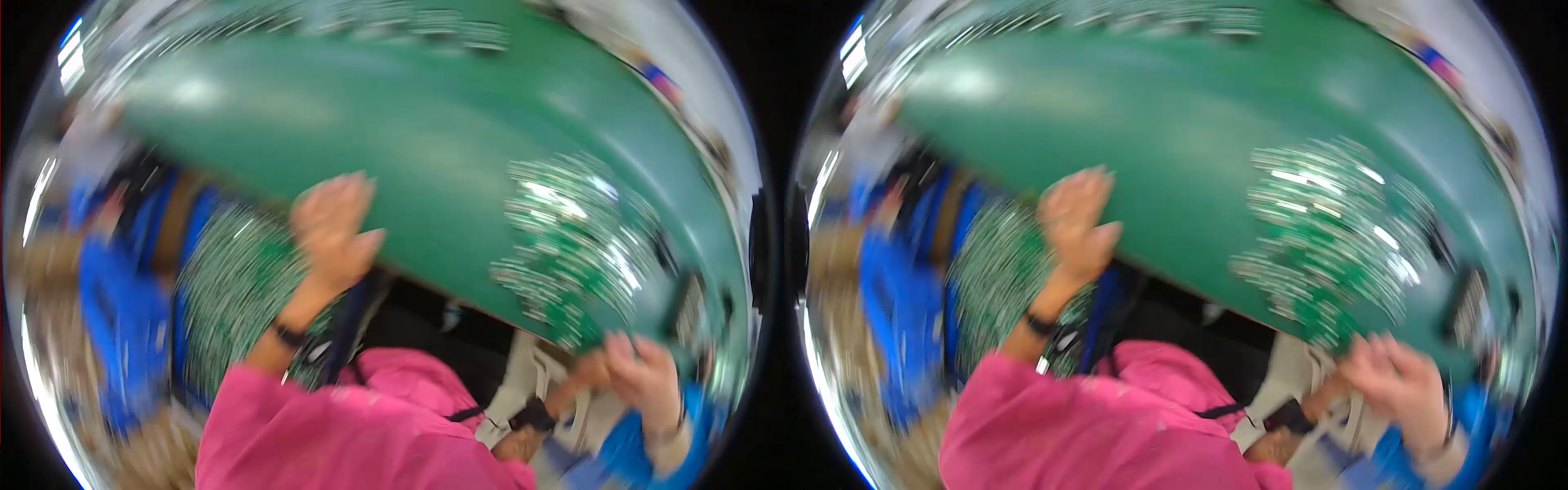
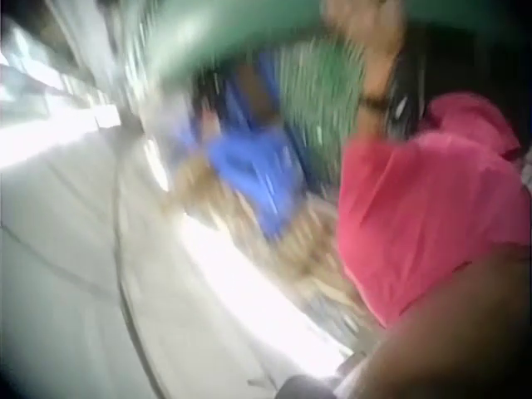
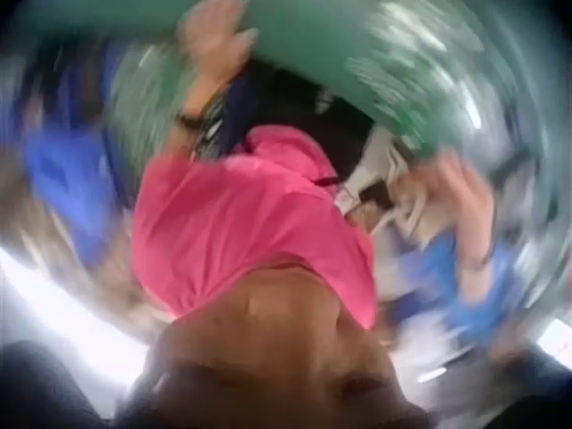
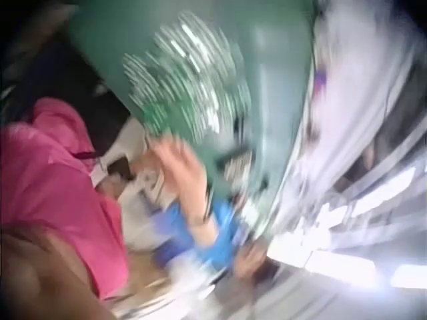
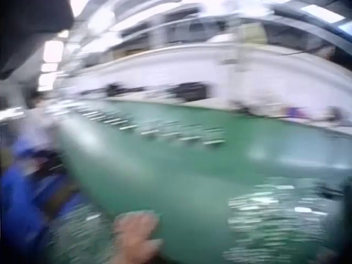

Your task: The person fits a circuit board into a black plastic housing, presses them together, and places the assembly onto the table. They then retrieve a tray of housings to continue the process of assembling the units one at a time.

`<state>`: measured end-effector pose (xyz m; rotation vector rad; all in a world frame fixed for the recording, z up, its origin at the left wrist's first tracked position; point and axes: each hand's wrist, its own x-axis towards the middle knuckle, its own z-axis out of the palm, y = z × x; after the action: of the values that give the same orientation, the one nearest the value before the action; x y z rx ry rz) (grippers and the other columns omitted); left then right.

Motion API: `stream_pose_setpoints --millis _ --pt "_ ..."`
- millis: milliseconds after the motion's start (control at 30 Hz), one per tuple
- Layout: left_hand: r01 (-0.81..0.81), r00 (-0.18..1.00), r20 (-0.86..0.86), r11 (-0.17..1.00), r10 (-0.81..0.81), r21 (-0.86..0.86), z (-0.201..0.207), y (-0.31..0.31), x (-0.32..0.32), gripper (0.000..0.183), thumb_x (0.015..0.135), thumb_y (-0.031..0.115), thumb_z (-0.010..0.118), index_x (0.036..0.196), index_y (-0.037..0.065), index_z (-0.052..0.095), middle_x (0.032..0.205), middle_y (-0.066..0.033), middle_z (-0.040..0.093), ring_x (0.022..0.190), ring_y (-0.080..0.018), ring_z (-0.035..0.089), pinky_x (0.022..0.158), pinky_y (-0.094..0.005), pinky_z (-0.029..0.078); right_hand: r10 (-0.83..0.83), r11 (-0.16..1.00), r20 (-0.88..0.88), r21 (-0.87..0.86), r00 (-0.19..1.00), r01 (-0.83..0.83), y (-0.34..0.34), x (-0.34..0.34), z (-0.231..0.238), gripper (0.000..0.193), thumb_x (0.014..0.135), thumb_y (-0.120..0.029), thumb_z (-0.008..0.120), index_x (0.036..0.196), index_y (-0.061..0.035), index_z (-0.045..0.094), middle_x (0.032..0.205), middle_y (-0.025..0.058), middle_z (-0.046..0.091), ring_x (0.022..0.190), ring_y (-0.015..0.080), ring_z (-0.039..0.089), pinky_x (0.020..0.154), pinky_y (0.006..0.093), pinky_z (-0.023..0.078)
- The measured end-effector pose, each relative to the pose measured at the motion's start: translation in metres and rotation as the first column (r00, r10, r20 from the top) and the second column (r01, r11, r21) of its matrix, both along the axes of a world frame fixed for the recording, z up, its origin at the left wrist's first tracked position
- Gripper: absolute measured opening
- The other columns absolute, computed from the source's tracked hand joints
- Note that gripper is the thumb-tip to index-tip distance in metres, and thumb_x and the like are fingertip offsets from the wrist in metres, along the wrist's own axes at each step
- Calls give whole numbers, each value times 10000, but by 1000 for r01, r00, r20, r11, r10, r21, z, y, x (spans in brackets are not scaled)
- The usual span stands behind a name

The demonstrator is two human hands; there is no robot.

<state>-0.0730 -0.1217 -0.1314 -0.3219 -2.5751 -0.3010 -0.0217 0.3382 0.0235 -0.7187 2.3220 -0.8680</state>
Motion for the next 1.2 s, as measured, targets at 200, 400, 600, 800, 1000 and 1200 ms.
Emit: stream_pose_setpoints --millis 200,400,600,800,1000,1200 --pt "-125 983 173 892 53 435 12 -79 83 424 892 226 635 1280 64 580 1270 -157 615 1173 -351 577 992 -437 462 62 966 -321 259 945 25 -17 15 3 277 907 -114 679 1168 -22 662 1097 83 693 946 268 679 807 330 562" --pt "-357 910 320 890 263 284 -18 -91 175 280 888 201 647 1139 77 635 1134 -132 666 1065 -328 629 918 -434 503 309 926 -451 344 837 -157 -28 7 4 291 897 -131 653 1186 -102 671 1180 68 653 1037 280 645 866 344 548" --pt "-378 904 313 889 293 259 -30 -107 177 225 903 202 630 1098 90 642 1141 -89 642 1052 -296 614 932 -423 474 324 896 -432 427 842 -126 -56 13 13 313 915 -104 607 1226 -95 634 1166 88 635 979 285 645 847 370 540" --pt "-399 904 249 897 349 193 -33 -147 167 216 906 205 613 1078 78 649 1156 -95 636 1083 -301 596 955 -426 459 261 936 -370 321 892 -141 -69 8 15 289 918 -96 592 1201 -48 627 1126 157 636 991 334 629 831 405 537" --pt "-538 843 157 821 515 192 -30 -203 178 272 892 183 617 1127 44 632 1184 -144 619 1137 -338 558 995 -448 440 897 -342 436 784 -68 518 -41 -26 2 216 899 -173 525 1013 -146 708 1119 0 668 1199 181 536 1235 488 168" --pt "-472 881 231 804 413 361 -25 -160 177 308 882 234 614 1096 13 621 1150 -177 617 1102 -378 556 976 -477 443 946 -323 258 770 194 550 53 -31 -21 301 903 -237 522 1160 -196 673 1135 -25 654 1163 196 563 1239 521 134"
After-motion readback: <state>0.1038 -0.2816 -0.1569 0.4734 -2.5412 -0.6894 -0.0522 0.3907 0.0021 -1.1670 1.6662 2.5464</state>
